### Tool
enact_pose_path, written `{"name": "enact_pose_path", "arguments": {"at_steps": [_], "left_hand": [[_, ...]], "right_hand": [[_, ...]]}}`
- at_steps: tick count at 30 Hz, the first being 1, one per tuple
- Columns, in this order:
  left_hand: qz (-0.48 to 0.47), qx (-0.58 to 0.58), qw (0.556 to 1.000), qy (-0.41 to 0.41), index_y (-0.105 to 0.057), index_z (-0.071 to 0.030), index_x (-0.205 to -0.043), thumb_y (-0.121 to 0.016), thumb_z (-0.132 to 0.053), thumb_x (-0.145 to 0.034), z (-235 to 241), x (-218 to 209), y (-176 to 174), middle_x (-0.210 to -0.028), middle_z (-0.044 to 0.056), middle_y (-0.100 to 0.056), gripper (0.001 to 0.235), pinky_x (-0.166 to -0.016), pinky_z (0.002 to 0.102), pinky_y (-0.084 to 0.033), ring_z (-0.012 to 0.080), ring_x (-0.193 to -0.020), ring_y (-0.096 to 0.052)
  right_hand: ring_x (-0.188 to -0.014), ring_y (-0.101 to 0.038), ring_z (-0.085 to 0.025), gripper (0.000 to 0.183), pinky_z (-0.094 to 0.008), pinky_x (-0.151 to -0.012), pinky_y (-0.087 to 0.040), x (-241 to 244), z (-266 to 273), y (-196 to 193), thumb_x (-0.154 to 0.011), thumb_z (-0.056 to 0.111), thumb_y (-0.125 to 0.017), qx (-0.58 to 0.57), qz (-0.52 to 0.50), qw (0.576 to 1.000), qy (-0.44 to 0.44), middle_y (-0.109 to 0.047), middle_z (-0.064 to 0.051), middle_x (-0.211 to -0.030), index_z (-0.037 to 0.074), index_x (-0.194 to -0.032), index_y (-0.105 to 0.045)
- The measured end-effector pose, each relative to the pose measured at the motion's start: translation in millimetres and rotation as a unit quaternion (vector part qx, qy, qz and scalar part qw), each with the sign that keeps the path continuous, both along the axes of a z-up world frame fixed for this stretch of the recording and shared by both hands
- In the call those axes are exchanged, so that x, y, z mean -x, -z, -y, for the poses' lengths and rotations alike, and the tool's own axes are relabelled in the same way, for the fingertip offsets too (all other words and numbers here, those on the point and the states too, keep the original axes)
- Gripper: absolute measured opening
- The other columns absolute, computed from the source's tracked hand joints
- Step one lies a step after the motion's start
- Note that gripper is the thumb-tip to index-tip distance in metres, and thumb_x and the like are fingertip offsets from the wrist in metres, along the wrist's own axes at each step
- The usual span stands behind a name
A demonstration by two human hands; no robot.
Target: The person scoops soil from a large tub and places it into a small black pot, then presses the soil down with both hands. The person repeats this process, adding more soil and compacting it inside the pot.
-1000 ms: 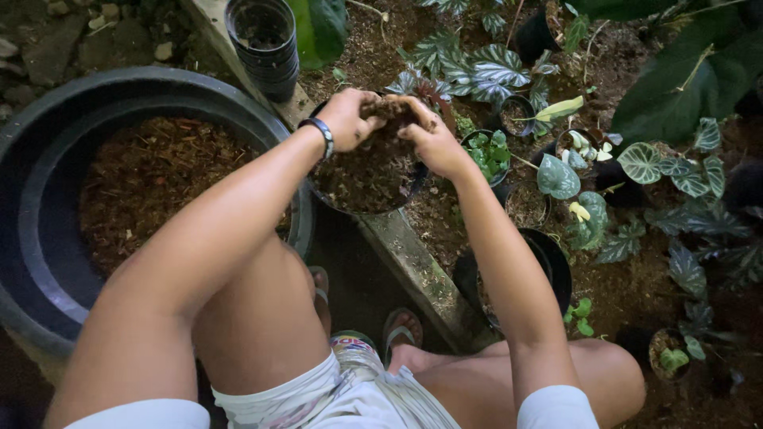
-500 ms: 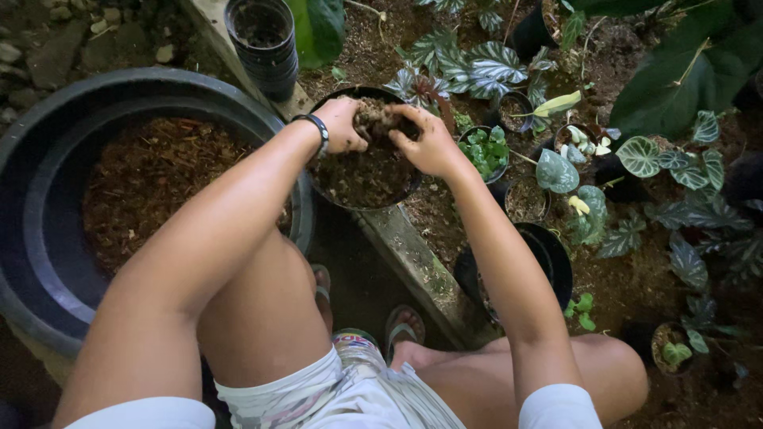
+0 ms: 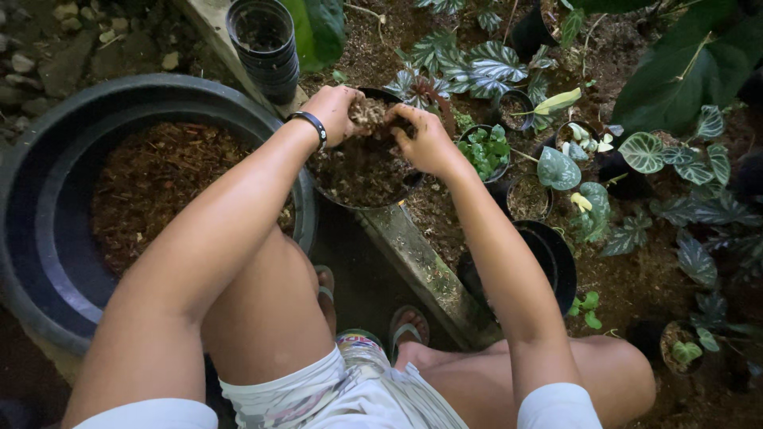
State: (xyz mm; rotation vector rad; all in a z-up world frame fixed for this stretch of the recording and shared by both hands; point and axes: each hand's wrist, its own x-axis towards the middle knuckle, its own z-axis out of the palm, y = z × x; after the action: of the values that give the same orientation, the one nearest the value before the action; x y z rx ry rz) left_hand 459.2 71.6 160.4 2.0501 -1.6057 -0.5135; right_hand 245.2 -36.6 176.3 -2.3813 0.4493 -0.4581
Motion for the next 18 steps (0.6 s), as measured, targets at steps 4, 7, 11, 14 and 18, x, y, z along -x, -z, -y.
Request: {"name": "enact_pose_path", "arguments": {"at_steps": [4,7,11,14,18], "left_hand": [[-0.047,0.003,0.998,0.044,-0.074,-0.007,-0.116,-0.082,-0.019,-0.071,-2,0,1,-0.108,0.020,-0.075,0.048,-0.091,0.042,-0.056,0.0353,-0.102,-0.072],[-0.059,-0.012,0.994,0.094,-0.073,-0.006,-0.116,-0.085,-0.024,-0.073,1,-5,10,-0.109,0.021,-0.074,0.048,-0.092,0.041,-0.055,0.0337,-0.104,-0.071],[-0.062,0.021,0.980,0.186,-0.065,-0.003,-0.131,-0.072,-0.011,-0.084,7,-9,21,-0.109,0.026,-0.072,0.049,-0.092,0.041,-0.056,0.0355,-0.105,-0.071],[-0.018,-0.058,0.994,0.090,-0.062,-0.008,-0.130,-0.073,0.002,-0.072,7,-9,18,-0.108,0.024,-0.071,0.060,-0.084,0.044,-0.056,0.0363,-0.101,-0.069],[0.002,-0.061,0.998,0.019,-0.066,-0.007,-0.126,-0.079,-0.006,-0.077,1,-8,-2,-0.108,0.022,-0.073,0.050,-0.087,0.044,-0.058,0.0351,-0.101,-0.072]], "right_hand": [[-0.112,-0.068,-0.027,0.043,-0.036,-0.102,-0.051,4,-1,-9,-0.080,0.000,-0.066,-0.053,0.003,0.998,-0.016,-0.071,-0.017,-0.117,0.002,-0.123,-0.063],[-0.117,-0.065,-0.028,0.050,-0.036,-0.102,-0.050,4,-6,-22,-0.082,0.001,-0.065,-0.116,-0.025,0.992,-0.044,-0.069,-0.018,-0.121,0.003,-0.131,-0.056],[-0.114,-0.067,-0.030,0.051,-0.039,-0.101,-0.050,2,-15,-36,-0.087,0.003,-0.066,-0.021,-0.054,0.998,-0.009,-0.070,-0.021,-0.120,0.003,-0.137,-0.054],[-0.108,-0.071,-0.030,0.041,-0.039,-0.097,-0.054,-1,-23,-41,-0.090,0.010,-0.069,0.001,-0.084,0.995,0.052,-0.073,-0.019,-0.118,0.006,-0.130,-0.061],[-0.101,-0.071,-0.032,0.030,-0.041,-0.090,-0.056,-4,-24,-45,-0.090,0.019,-0.078,0.062,-0.080,0.993,0.063,-0.074,-0.018,-0.113,0.009,-0.117,-0.073]]}}
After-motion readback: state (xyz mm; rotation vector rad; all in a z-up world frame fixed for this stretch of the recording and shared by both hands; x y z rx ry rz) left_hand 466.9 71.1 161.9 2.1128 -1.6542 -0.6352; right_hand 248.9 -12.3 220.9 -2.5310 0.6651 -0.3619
